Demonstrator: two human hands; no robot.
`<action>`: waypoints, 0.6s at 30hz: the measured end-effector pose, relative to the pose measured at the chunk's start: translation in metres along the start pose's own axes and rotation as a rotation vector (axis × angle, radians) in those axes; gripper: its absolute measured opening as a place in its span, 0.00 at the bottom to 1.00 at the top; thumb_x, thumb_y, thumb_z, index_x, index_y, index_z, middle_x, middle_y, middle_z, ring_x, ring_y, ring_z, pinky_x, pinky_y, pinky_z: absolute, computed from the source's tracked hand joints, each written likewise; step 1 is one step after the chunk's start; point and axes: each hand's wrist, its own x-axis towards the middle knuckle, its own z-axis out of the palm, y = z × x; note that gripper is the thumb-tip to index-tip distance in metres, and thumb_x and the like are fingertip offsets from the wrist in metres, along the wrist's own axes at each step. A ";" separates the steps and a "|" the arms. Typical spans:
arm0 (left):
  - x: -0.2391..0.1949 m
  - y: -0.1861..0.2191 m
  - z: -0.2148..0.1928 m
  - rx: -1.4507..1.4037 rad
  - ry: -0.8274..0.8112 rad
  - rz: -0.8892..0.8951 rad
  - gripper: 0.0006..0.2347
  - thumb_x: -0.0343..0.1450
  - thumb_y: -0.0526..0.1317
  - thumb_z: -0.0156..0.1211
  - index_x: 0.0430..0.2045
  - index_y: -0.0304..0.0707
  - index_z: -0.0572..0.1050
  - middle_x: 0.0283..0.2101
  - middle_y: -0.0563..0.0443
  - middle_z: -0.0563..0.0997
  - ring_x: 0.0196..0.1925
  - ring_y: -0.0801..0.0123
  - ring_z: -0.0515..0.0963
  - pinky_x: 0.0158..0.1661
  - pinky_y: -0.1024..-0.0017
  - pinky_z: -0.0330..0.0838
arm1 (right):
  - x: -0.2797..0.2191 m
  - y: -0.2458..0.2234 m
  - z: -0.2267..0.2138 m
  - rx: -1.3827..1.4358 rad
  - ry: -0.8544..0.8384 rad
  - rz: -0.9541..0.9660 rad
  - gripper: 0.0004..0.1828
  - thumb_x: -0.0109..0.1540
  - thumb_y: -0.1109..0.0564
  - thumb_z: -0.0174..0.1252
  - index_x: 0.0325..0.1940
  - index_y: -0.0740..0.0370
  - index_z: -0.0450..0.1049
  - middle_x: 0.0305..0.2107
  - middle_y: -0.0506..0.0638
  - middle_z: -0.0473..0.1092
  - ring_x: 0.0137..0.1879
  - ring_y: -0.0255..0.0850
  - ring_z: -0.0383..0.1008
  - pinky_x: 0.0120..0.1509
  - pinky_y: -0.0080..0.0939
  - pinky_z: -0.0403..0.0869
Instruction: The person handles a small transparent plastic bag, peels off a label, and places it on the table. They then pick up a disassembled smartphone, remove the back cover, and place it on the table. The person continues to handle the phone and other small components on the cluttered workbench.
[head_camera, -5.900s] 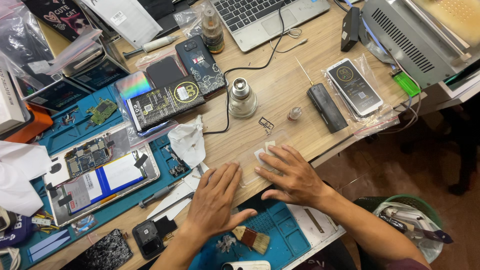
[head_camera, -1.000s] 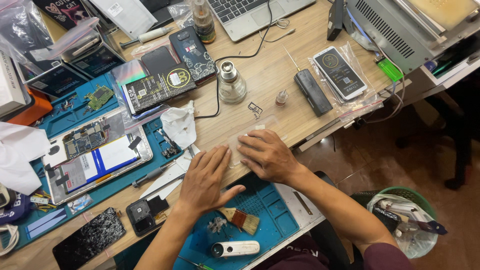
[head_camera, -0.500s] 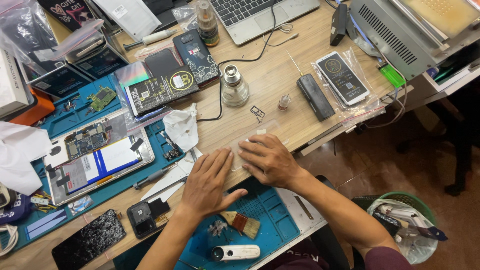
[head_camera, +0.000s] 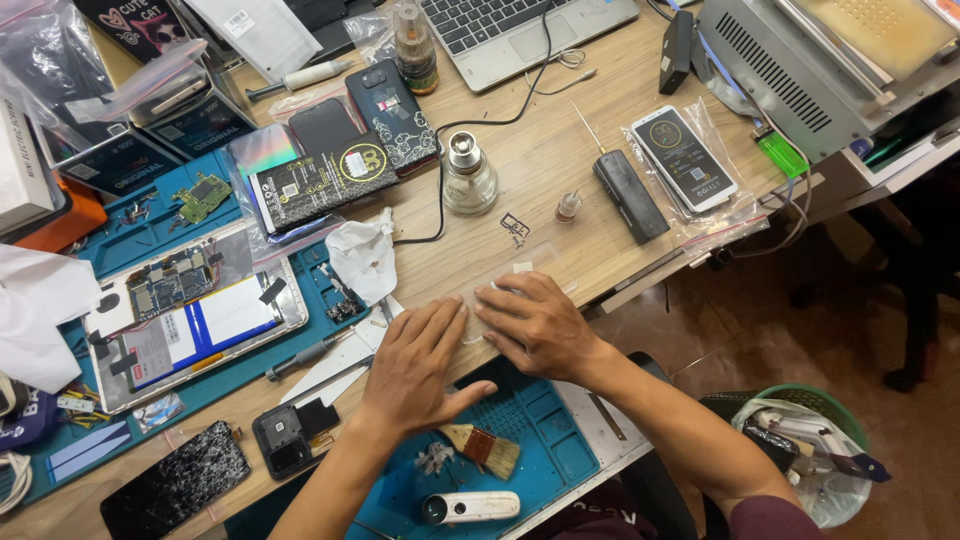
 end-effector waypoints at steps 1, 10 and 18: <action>0.001 -0.001 -0.001 0.000 0.000 -0.001 0.34 0.62 0.66 0.45 0.50 0.34 0.67 0.53 0.42 0.70 0.58 0.59 0.66 0.56 0.62 0.54 | 0.000 0.001 0.000 0.000 0.000 0.000 0.12 0.59 0.49 0.51 0.44 0.51 0.73 0.45 0.45 0.69 0.54 0.43 0.65 0.59 0.46 0.62; 0.002 -0.010 -0.005 -0.044 -0.059 0.020 0.31 0.60 0.65 0.48 0.44 0.39 0.69 0.53 0.45 0.70 0.58 0.60 0.66 0.55 0.60 0.55 | 0.001 -0.002 -0.003 -0.004 -0.030 0.004 0.13 0.60 0.50 0.50 0.45 0.53 0.73 0.45 0.46 0.69 0.54 0.44 0.65 0.59 0.47 0.61; 0.002 -0.011 -0.012 -0.075 -0.111 0.013 0.32 0.59 0.68 0.46 0.46 0.42 0.69 0.54 0.45 0.70 0.58 0.60 0.66 0.55 0.61 0.55 | 0.000 -0.001 0.001 -0.013 -0.022 0.005 0.13 0.59 0.49 0.51 0.44 0.53 0.73 0.45 0.46 0.69 0.55 0.44 0.65 0.59 0.47 0.61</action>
